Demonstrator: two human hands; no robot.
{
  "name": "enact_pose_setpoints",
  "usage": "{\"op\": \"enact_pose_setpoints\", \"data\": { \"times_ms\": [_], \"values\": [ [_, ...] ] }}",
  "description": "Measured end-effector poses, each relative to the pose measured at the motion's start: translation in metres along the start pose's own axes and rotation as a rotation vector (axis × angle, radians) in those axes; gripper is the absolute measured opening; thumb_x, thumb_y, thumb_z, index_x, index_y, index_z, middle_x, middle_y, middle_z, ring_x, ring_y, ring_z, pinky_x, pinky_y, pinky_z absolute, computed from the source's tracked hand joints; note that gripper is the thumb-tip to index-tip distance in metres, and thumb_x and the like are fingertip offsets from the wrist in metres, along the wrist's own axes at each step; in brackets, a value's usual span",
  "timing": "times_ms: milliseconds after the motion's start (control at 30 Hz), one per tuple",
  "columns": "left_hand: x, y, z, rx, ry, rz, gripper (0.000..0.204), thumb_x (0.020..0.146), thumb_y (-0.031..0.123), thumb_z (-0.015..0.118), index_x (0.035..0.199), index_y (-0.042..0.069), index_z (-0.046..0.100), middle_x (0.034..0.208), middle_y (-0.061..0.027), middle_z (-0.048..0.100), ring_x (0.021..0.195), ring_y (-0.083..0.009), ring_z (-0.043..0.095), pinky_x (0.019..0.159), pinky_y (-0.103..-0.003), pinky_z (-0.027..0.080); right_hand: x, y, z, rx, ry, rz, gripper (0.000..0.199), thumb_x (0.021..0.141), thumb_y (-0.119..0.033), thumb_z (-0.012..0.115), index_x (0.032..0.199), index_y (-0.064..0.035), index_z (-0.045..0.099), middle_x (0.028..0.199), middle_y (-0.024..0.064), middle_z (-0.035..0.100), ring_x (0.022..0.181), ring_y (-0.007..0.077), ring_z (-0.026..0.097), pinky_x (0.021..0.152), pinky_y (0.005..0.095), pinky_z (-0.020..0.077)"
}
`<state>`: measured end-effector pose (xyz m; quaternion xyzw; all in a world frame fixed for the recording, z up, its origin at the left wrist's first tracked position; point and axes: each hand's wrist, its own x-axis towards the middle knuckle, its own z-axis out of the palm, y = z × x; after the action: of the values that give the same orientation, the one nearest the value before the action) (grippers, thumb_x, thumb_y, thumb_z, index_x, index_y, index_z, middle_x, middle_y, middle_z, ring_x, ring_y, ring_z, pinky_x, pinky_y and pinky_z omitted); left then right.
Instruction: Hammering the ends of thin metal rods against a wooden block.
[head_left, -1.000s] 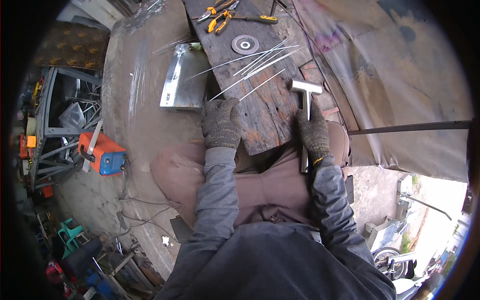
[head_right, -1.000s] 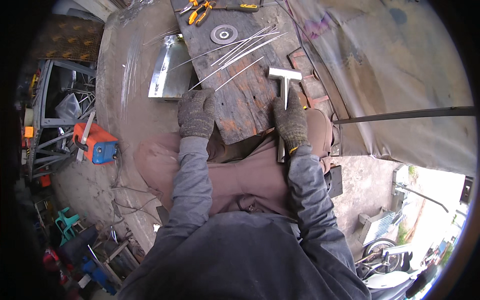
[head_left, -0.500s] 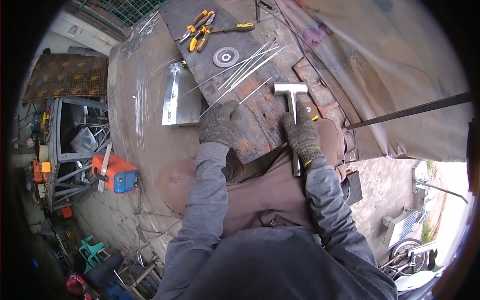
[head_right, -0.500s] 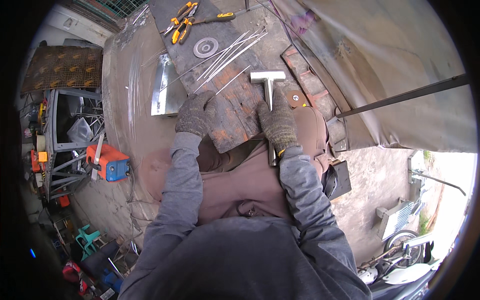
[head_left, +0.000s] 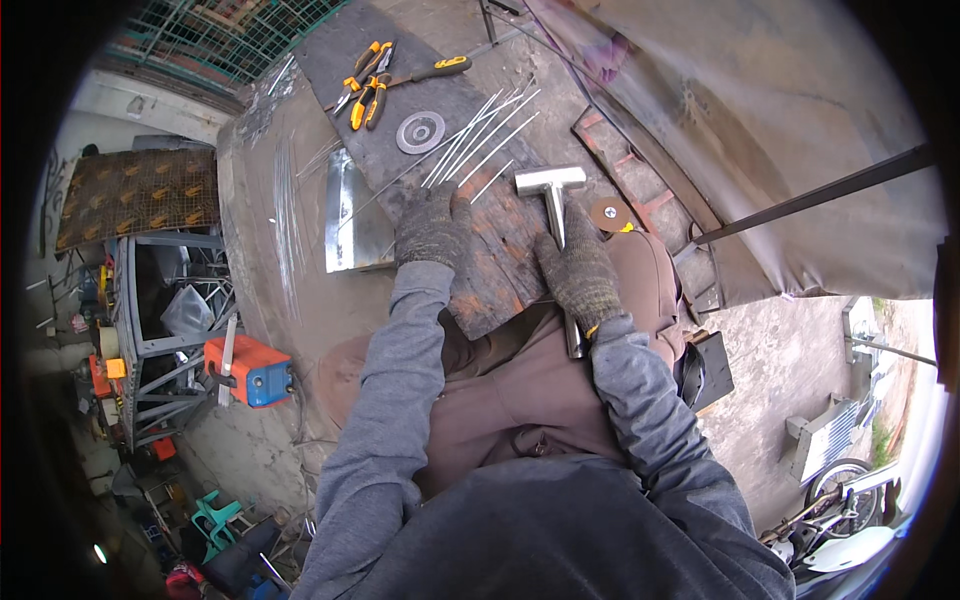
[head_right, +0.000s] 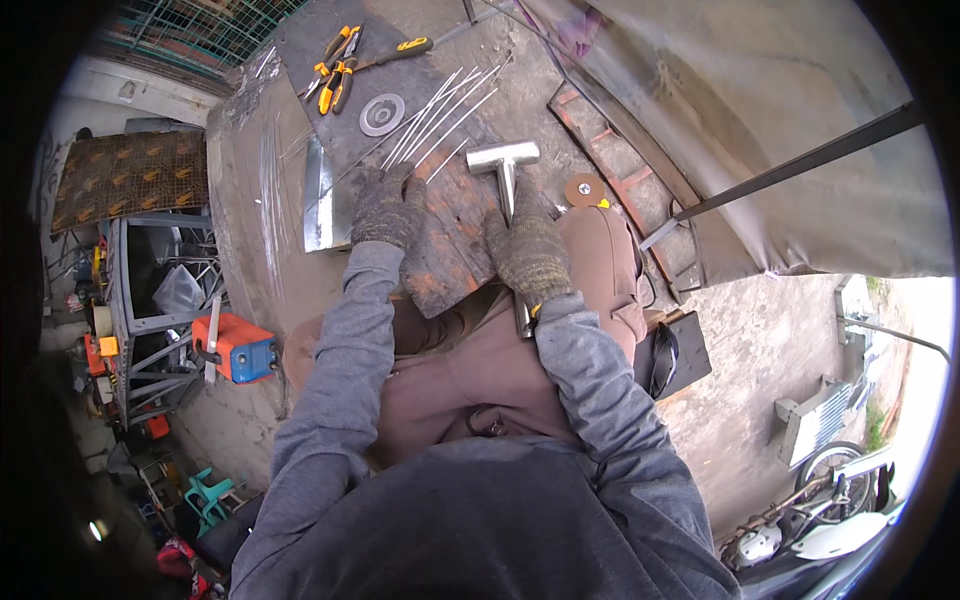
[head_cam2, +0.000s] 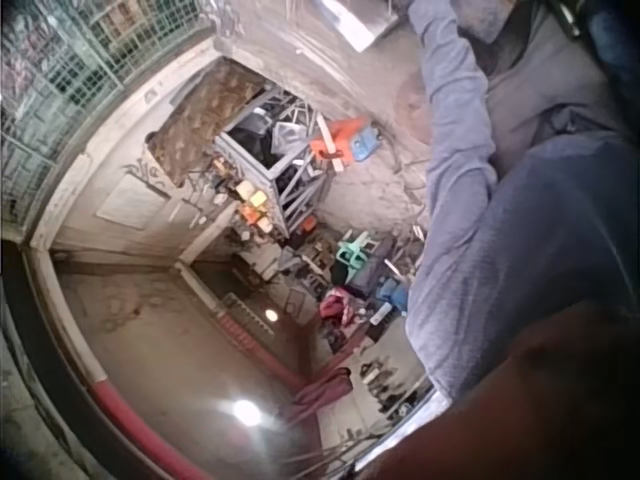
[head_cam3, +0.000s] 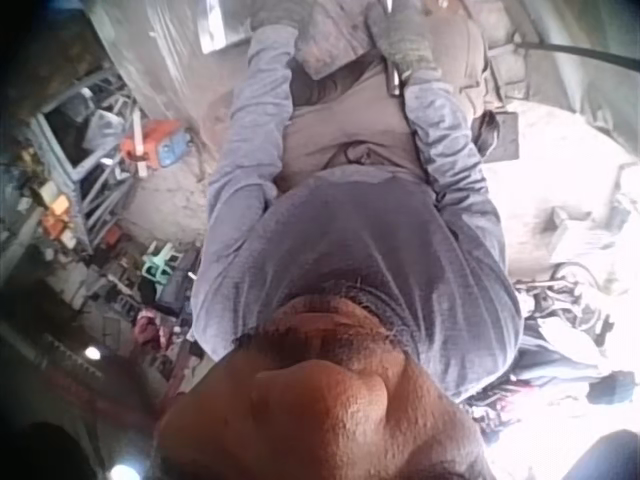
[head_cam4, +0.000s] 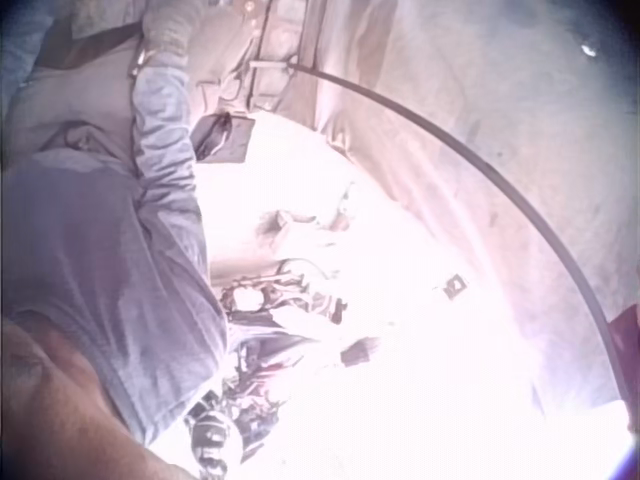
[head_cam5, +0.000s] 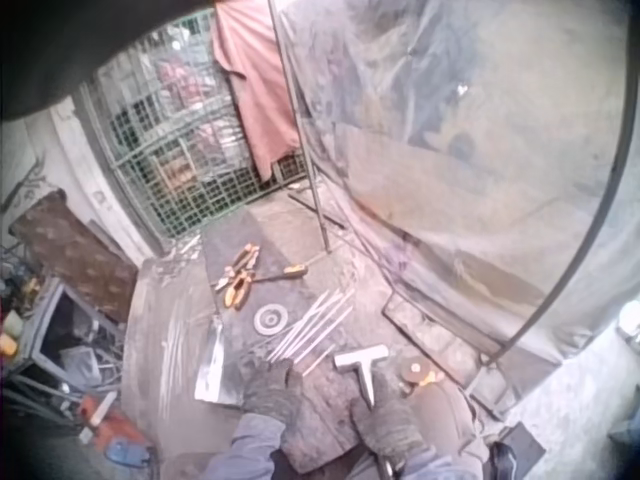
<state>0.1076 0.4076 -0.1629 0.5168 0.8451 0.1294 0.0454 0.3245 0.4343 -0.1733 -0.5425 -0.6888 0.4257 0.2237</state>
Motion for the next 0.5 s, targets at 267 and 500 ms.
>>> {"op": "enact_pose_setpoints", "data": {
  "times_ms": [267, 500],
  "values": [
    [0.013, -0.003, -0.009, -0.035, -0.075, 0.033, 0.026, 0.091, 0.029, 0.063, 0.108, 0.011, 0.071, 0.118, -0.0187, 0.065, 0.111, -0.0381, 0.062, 0.100, -0.049, 0.047, 0.001, -0.003, -0.002, 0.035, -0.022, 0.010, 0.069, 0.095, -0.030, 0.064, 0.153, -0.0036, 0.037, 0.150, 0.0234, 0.047, 0.140, 0.0370, 0.045, 0.117, 0.0405, 0.0358],
    [0.030, 0.009, -0.018, 0.211, -0.211, 0.052, 0.027, 0.090, 0.031, 0.062, 0.103, 0.010, 0.073, 0.117, -0.0178, 0.067, 0.112, -0.0363, 0.063, 0.101, -0.048, 0.047, 0.000, -0.007, -0.005, 0.027, -0.052, 0.063, 0.070, 0.095, -0.029, 0.065, 0.153, -0.0024, 0.037, 0.149, 0.0243, 0.047, 0.140, 0.0373, 0.045, 0.117, 0.0408, 0.0358]
  ]
}}
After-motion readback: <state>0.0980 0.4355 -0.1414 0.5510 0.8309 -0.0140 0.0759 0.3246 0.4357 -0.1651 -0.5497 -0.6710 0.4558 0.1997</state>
